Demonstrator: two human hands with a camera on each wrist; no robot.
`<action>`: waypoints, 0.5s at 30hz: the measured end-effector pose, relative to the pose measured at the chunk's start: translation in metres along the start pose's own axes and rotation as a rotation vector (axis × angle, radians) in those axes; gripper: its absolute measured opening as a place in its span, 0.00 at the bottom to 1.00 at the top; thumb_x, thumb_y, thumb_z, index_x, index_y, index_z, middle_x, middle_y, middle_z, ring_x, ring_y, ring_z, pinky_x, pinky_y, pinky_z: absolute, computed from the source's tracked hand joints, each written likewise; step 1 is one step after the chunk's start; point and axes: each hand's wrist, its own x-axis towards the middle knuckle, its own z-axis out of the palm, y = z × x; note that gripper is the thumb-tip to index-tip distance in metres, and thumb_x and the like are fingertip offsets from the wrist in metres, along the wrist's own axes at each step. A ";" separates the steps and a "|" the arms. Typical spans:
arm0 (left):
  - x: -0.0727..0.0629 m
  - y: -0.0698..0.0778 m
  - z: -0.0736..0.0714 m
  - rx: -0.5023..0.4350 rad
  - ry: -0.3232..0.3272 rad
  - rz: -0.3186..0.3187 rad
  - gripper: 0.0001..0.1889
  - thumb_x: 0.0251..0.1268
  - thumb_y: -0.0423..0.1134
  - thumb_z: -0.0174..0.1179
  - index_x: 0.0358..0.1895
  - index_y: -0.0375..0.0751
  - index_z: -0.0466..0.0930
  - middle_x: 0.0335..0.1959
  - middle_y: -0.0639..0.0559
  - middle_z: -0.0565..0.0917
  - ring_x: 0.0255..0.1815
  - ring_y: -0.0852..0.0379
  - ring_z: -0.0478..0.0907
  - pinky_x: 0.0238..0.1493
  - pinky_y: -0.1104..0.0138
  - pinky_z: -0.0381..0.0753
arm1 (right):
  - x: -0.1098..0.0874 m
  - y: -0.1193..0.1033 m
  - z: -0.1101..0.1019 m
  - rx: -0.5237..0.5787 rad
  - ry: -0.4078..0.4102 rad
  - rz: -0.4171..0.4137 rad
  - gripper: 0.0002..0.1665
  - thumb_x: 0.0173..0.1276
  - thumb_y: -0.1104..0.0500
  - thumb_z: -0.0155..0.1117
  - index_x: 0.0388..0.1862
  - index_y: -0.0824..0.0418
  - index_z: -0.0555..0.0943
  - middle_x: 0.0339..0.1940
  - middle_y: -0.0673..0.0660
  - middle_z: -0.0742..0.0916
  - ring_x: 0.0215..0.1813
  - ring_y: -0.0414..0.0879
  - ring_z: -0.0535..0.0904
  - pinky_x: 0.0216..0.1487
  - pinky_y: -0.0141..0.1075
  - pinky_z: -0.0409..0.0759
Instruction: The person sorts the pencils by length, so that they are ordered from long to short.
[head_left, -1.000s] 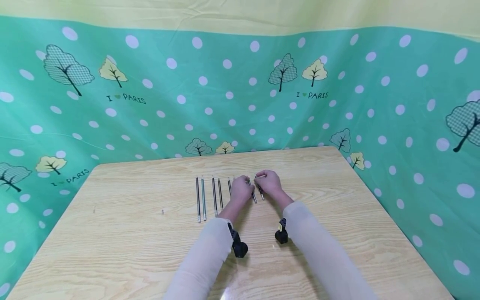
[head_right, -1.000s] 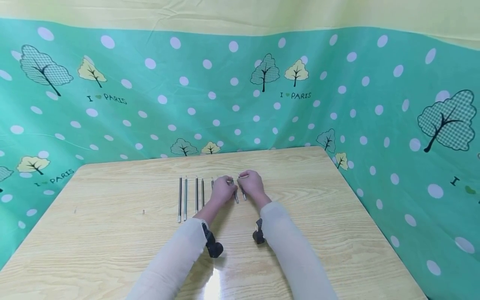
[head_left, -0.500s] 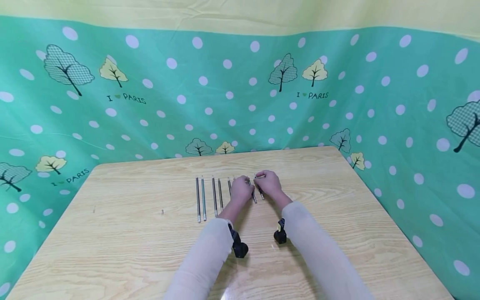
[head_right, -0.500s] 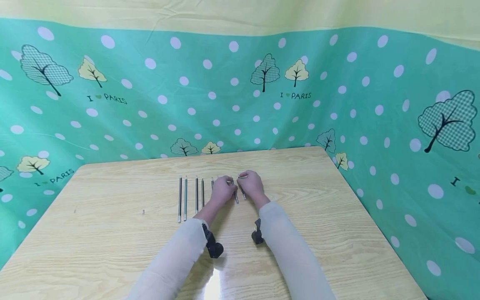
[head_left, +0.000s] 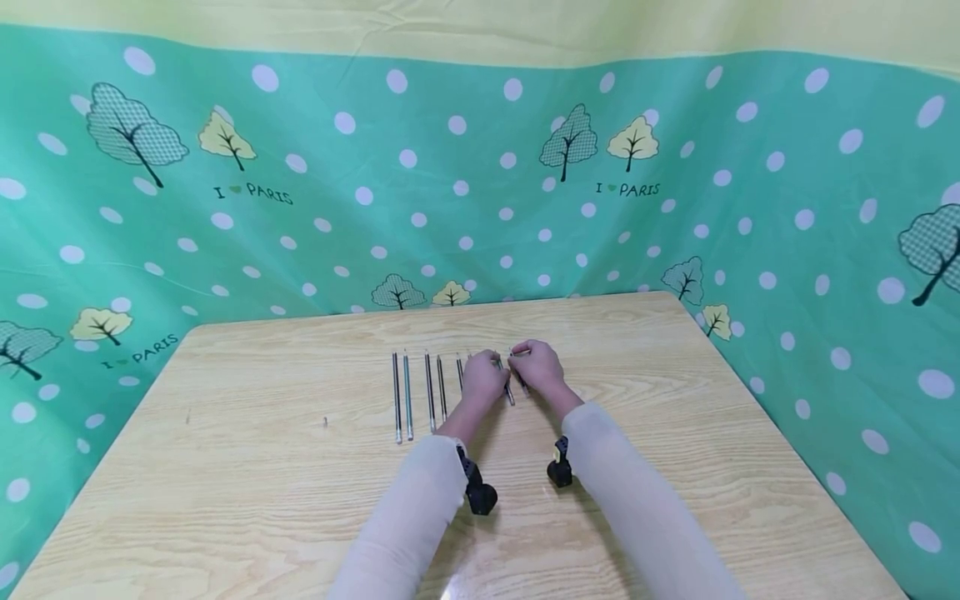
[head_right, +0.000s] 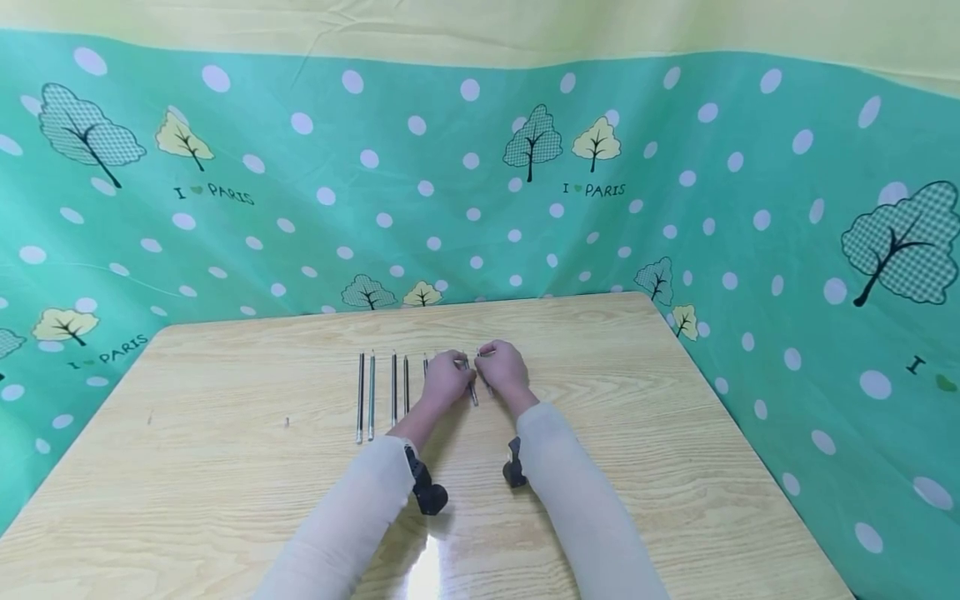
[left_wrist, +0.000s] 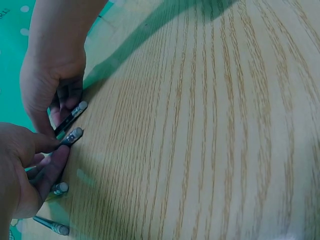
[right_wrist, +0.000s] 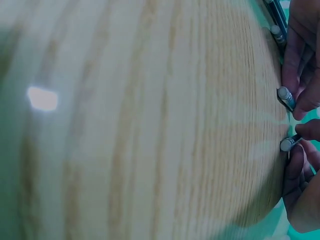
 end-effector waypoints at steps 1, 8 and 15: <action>0.000 0.000 0.000 -0.001 -0.001 -0.002 0.18 0.54 0.32 0.61 0.49 0.32 0.79 0.44 0.38 0.83 0.41 0.46 0.80 0.44 0.60 0.81 | 0.000 0.000 0.000 -0.005 -0.001 -0.002 0.14 0.63 0.53 0.62 0.46 0.56 0.81 0.48 0.55 0.85 0.48 0.49 0.79 0.47 0.40 0.76; 0.000 -0.001 0.001 0.000 -0.006 -0.012 0.18 0.54 0.32 0.61 0.50 0.32 0.79 0.45 0.40 0.83 0.39 0.48 0.79 0.41 0.62 0.81 | 0.000 0.000 0.001 -0.020 -0.003 0.003 0.15 0.62 0.52 0.62 0.45 0.56 0.82 0.47 0.54 0.85 0.47 0.49 0.79 0.46 0.39 0.76; 0.000 0.001 0.000 -0.002 -0.001 -0.010 0.17 0.55 0.32 0.62 0.49 0.33 0.79 0.44 0.40 0.84 0.39 0.48 0.80 0.42 0.61 0.82 | 0.001 -0.001 0.000 -0.020 -0.006 0.012 0.14 0.61 0.52 0.61 0.44 0.55 0.82 0.46 0.54 0.85 0.45 0.48 0.79 0.42 0.38 0.75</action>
